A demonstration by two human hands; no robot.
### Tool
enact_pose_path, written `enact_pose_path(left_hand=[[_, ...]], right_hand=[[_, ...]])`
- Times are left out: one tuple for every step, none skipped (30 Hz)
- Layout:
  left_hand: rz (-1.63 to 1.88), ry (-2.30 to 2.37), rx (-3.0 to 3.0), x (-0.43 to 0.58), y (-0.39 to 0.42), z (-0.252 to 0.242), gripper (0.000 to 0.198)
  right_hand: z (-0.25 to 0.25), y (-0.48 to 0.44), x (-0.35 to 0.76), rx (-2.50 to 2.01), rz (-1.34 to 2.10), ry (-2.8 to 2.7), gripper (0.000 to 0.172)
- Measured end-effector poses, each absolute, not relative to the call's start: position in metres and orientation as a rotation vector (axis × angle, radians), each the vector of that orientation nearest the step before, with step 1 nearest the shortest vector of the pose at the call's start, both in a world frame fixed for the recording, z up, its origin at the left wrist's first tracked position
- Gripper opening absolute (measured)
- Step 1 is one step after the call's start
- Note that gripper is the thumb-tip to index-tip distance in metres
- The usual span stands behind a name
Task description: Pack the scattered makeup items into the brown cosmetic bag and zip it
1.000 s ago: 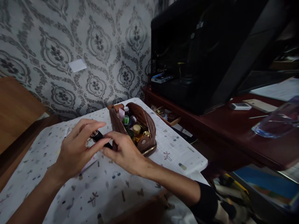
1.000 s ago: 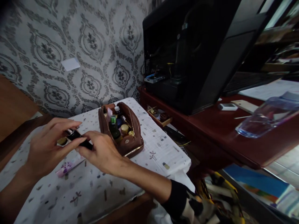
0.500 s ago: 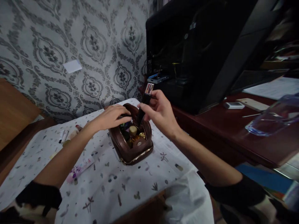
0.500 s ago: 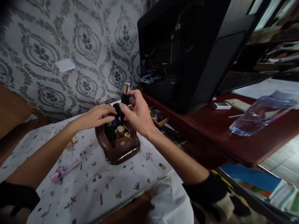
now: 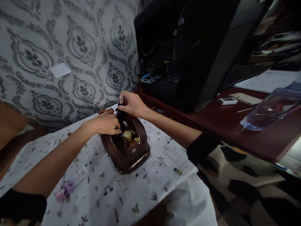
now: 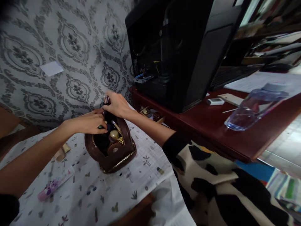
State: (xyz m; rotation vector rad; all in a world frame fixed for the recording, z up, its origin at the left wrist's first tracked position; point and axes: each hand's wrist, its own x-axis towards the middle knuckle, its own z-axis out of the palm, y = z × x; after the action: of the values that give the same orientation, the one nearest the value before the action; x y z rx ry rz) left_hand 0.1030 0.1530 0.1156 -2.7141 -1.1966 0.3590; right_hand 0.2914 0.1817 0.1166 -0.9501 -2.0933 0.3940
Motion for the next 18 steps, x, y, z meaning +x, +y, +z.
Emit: enact_pose_path(left_hand=[[0.402,-1.193,-2.714,0.102,0.153,0.116,0.026],[0.437,-1.189,-2.716,0.102,0.152,0.116,0.026],[0.46,-1.186,-2.718,0.102,0.151,0.117,0.026],[0.469,-1.186,-2.718,0.102,0.15,0.118,0.027],[0.477,-1.19,-2.713,0.103,0.149,0.118,0.027],[0.49,-1.198,-2.703,0.103,0.148,0.119,0.027],[0.509,-1.209,-2.688,0.104,0.147,0.12,0.028],[0.528,-1.222,-2.671,0.104,0.146,0.12,0.029],[0.539,-1.232,-2.656,0.104,0.145,0.12,0.03],[0.537,-1.238,-2.649,0.104,0.144,0.12,0.031],[0.52,-1.238,-2.65,0.103,0.143,0.119,0.032],[0.49,-1.236,-2.657,0.102,0.143,0.118,0.032],[0.456,-1.231,-2.665,0.101,0.143,0.117,0.031],[0.426,-1.224,-2.671,0.1,0.143,0.117,0.031],[0.406,-1.218,-2.672,0.099,0.143,0.116,0.03],[0.39,-1.215,-2.671,0.098,0.143,0.115,0.029],[0.376,-1.216,-2.671,0.097,0.143,0.115,0.029],[0.361,-1.219,-2.673,0.097,0.143,0.114,0.028]], right_hand=[[0.117,0.182,0.289,-0.973,0.38,-2.136,0.014],[0.117,0.182,0.288,-0.998,0.363,-2.176,0.015],[0.117,0.183,0.286,-1.021,0.343,-2.213,0.017],[0.117,0.183,0.284,-1.042,0.32,-2.248,0.018],[0.118,0.183,0.283,-1.058,0.299,-2.281,0.019],[0.118,0.183,0.281,-1.07,0.281,-2.311,0.02],[0.119,0.183,0.28,-1.08,0.265,-2.341,0.02],[0.119,0.184,0.279,-1.09,0.246,-2.369,0.021],[0.12,0.184,0.278,-1.101,0.22,-2.393,0.022],[0.119,0.184,0.277,-1.111,0.185,-2.416,0.025],[0.119,0.183,0.276,-1.117,0.137,-2.437,0.027],[0.118,0.182,0.274,-1.126,0.08,-2.457,0.028],[0.117,0.181,0.273,-1.134,0.023,-2.48,0.03],[0.115,0.18,0.271,-1.14,-0.03,-2.503,0.029],[0.113,0.179,0.269,-1.145,-0.078,-2.529,0.028],[0.111,0.178,0.266,-1.145,-0.122,-2.558,0.025],[0.109,0.177,0.264,-1.142,-0.161,-2.592,0.022],[0.108,0.177,0.262,-1.136,-0.197,-2.631,0.021]])
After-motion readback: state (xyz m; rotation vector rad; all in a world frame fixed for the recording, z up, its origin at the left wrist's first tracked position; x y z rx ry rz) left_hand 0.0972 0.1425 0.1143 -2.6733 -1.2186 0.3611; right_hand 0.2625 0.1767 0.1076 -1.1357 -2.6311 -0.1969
